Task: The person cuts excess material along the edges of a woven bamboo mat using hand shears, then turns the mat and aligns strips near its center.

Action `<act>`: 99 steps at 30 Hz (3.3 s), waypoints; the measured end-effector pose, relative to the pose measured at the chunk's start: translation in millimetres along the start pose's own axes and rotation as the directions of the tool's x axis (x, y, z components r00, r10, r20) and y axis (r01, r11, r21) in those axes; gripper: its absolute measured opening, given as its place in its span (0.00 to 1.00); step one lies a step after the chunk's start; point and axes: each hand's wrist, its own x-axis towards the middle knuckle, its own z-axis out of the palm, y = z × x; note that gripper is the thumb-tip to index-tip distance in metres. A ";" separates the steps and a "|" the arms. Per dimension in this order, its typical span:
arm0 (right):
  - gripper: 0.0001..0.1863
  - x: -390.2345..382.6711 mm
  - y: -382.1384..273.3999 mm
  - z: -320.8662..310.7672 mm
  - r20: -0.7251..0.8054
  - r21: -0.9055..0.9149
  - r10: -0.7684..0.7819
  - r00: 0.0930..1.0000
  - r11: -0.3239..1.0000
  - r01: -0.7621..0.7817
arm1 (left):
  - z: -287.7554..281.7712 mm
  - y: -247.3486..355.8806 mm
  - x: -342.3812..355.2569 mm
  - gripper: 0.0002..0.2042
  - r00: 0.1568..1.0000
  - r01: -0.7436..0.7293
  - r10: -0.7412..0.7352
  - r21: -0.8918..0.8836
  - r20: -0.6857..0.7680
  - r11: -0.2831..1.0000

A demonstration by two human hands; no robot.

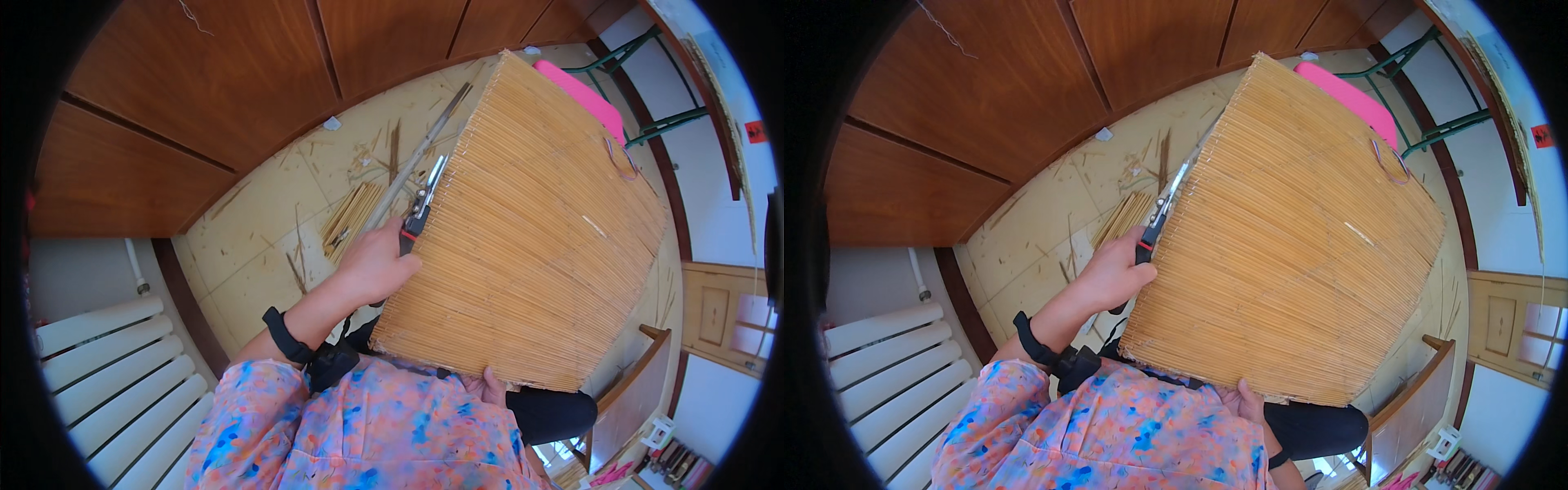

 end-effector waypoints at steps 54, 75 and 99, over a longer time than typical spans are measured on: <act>0.28 -3.3 -3.0 1.6 0.004 0.000 0.052 0.999 0.999 -0.052 | -8.6 28.9 33.3 0.24 0.989 0.045 -0.061 0.120 0.136 0.992; 0.29 -4.3 -1.4 -5.2 0.004 0.000 0.081 0.997 0.997 -0.081 | 4.4 18.9 30.7 0.18 0.997 0.013 -0.002 0.136 -0.079 0.991; 0.27 -4.0 -0.8 -10.4 0.006 0.040 0.084 0.996 0.996 -0.084 | -15.0 38.9 45.3 0.18 0.990 0.029 -0.026 -0.018 0.140 0.999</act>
